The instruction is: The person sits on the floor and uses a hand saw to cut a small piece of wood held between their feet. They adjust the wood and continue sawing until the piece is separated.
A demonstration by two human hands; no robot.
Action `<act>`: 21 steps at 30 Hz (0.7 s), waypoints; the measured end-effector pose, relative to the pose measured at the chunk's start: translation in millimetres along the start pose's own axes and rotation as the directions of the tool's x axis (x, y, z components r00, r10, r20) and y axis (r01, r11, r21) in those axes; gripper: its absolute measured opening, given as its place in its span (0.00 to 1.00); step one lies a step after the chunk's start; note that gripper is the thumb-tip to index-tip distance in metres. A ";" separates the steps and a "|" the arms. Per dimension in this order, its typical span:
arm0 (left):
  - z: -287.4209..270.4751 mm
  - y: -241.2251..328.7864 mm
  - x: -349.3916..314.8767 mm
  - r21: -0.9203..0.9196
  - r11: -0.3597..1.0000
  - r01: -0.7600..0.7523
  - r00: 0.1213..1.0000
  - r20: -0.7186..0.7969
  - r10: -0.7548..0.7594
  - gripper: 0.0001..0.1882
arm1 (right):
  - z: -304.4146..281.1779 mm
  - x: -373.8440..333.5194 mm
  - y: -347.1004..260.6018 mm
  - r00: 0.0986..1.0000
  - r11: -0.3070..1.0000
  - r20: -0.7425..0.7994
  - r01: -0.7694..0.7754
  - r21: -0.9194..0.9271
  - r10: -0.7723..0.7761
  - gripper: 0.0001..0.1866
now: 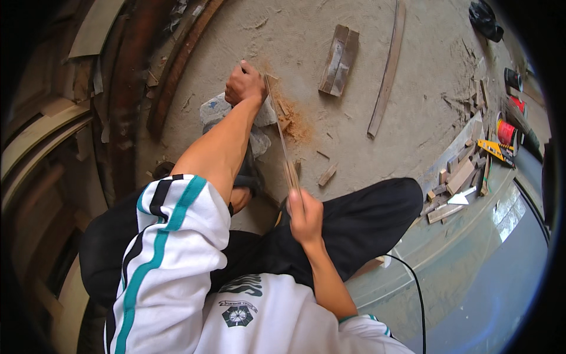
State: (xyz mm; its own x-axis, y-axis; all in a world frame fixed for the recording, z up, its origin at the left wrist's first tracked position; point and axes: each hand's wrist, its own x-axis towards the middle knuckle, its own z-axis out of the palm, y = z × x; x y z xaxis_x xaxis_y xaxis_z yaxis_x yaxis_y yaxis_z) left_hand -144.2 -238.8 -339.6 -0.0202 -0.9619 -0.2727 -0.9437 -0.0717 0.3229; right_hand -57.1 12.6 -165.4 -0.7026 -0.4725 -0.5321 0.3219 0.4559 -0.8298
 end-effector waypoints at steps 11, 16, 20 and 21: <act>-3.4 6.4 -3.2 0.014 1.000 -0.013 1.000 -0.002 0.013 0.25 | -7.8 -14.5 -2.1 0.999 0.997 0.010 -0.047 0.055 0.047 0.18; 0.9 13.7 -9.6 -0.002 1.000 -0.002 1.000 0.020 0.002 0.24 | 3.3 47.7 12.2 1.000 1.000 -0.017 0.006 0.001 -0.006 0.23; -4.0 8.2 -0.4 -0.007 1.000 0.021 1.000 0.003 -0.021 0.25 | -3.7 -16.1 2.0 1.000 0.999 0.001 -0.028 0.040 0.028 0.23; -3.0 9.2 0.4 -0.013 1.000 0.016 1.000 0.001 -0.016 0.25 | -2.1 -15.8 6.0 1.000 0.999 -0.010 -0.012 0.034 0.013 0.23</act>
State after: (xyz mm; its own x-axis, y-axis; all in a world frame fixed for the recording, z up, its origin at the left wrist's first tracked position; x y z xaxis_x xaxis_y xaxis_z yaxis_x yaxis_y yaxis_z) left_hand -151.9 -240.7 -334.0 -0.0054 -0.9603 -0.2791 -0.9394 -0.0908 0.3305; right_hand -45.3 24.4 -161.6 -0.7048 -0.4591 -0.5409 0.3522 0.4354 -0.8285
